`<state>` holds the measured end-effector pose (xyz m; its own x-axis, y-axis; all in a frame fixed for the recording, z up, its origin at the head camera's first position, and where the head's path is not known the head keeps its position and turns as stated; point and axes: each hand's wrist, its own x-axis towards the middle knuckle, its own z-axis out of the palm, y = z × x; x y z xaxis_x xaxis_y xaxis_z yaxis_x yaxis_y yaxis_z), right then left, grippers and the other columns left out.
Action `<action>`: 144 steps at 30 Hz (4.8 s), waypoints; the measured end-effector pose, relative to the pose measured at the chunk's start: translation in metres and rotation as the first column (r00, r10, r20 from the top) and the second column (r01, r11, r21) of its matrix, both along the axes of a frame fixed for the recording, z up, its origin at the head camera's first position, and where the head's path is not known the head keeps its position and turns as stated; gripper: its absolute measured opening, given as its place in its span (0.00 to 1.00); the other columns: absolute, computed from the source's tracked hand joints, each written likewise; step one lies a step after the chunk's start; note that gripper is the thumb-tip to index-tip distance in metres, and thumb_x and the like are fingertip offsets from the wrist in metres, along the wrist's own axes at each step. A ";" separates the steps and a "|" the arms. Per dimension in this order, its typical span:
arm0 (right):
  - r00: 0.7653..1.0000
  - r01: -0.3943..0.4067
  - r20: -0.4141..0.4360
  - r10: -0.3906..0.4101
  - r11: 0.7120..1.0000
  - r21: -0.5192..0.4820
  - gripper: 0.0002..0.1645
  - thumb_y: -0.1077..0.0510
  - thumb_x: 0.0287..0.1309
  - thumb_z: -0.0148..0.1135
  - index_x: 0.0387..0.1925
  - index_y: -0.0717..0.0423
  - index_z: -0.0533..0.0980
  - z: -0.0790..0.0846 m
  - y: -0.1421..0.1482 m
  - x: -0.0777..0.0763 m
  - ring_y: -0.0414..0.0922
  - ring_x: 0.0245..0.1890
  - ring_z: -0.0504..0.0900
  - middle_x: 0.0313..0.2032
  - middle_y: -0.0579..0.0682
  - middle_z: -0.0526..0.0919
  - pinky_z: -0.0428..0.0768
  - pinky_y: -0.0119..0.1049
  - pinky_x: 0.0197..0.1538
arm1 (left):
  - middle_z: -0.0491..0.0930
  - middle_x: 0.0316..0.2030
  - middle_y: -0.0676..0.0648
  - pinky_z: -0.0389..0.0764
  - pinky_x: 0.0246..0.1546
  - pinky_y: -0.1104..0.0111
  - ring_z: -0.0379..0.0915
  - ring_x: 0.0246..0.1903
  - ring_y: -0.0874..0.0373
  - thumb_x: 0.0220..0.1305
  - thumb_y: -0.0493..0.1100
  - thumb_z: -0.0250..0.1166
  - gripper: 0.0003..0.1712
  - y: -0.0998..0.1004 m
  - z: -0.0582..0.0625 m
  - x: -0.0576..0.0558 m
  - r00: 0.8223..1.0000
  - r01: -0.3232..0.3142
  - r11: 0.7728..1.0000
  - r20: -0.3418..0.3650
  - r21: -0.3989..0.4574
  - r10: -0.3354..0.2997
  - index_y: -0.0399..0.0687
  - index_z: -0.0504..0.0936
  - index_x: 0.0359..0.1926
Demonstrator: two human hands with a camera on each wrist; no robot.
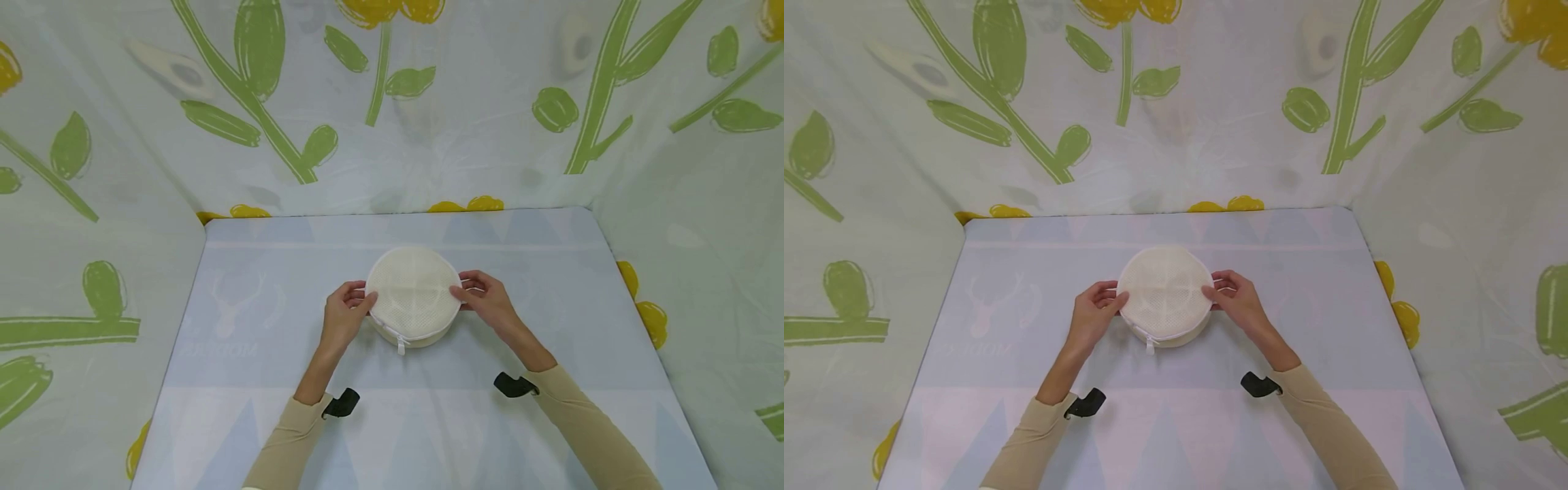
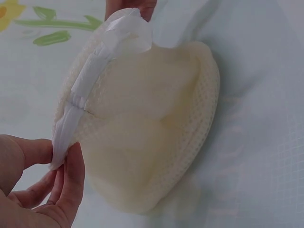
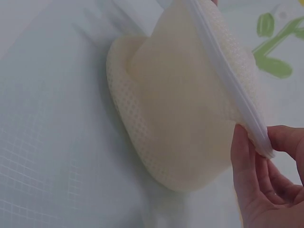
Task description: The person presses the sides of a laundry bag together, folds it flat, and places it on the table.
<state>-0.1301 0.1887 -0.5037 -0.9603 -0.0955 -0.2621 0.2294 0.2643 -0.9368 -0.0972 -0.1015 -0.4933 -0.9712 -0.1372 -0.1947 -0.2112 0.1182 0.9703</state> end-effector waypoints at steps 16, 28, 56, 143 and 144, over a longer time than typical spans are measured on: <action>1.000 -0.025 -0.002 0.025 1.000 0.005 0.28 0.54 0.66 0.71 0.60 0.65 0.74 -0.016 -0.004 0.001 0.44 0.36 0.84 0.46 0.61 0.80 0.88 0.37 0.42 | 0.83 0.39 0.38 0.88 0.40 0.57 0.79 0.34 0.58 0.66 0.36 0.71 0.18 0.000 -0.016 0.000 1.000 -0.002 0.999 0.008 -0.032 0.002 0.33 0.82 0.54; 0.999 -0.019 -0.027 0.019 1.000 0.017 0.26 0.57 0.65 0.71 0.58 0.67 0.75 -0.028 -0.005 -0.001 0.40 0.33 0.83 0.44 0.60 0.80 0.87 0.36 0.38 | 0.83 0.37 0.39 0.86 0.34 0.66 0.79 0.32 0.59 0.65 0.36 0.72 0.17 -0.001 -0.029 0.000 1.000 -0.016 0.997 0.008 -0.079 0.017 0.32 0.82 0.53; 0.999 -0.029 -0.040 0.029 1.000 0.002 0.23 0.64 0.65 0.69 0.55 0.73 0.74 -0.040 -0.011 -0.003 0.38 0.31 0.83 0.41 0.62 0.82 0.87 0.37 0.34 | 0.83 0.33 0.40 0.77 0.25 0.76 0.79 0.31 0.55 0.64 0.37 0.73 0.16 0.001 -0.042 -0.003 0.999 -0.045 0.978 -0.016 -0.206 0.043 0.32 0.84 0.49; 0.601 -0.253 -0.544 0.586 0.785 0.565 0.25 0.67 0.67 0.65 0.65 0.67 0.75 -0.043 -0.013 -0.009 0.58 0.62 0.73 0.60 0.63 0.75 0.78 0.51 0.60 | 0.76 0.48 0.34 0.80 0.46 0.52 0.70 0.48 0.39 0.66 0.31 0.69 0.15 -0.005 -0.062 -0.019 0.737 -0.001 0.700 -0.474 -0.714 -0.482 0.32 0.83 0.52; 0.611 -0.252 -0.549 0.570 0.798 0.548 0.25 0.66 0.68 0.65 0.64 0.66 0.75 -0.043 -0.012 -0.010 0.57 0.62 0.73 0.59 0.62 0.76 0.78 0.51 0.60 | 0.76 0.47 0.34 0.81 0.45 0.53 0.71 0.46 0.40 0.66 0.32 0.70 0.14 -0.005 -0.061 -0.020 0.734 -0.014 0.709 -0.488 -0.705 -0.472 0.32 0.83 0.52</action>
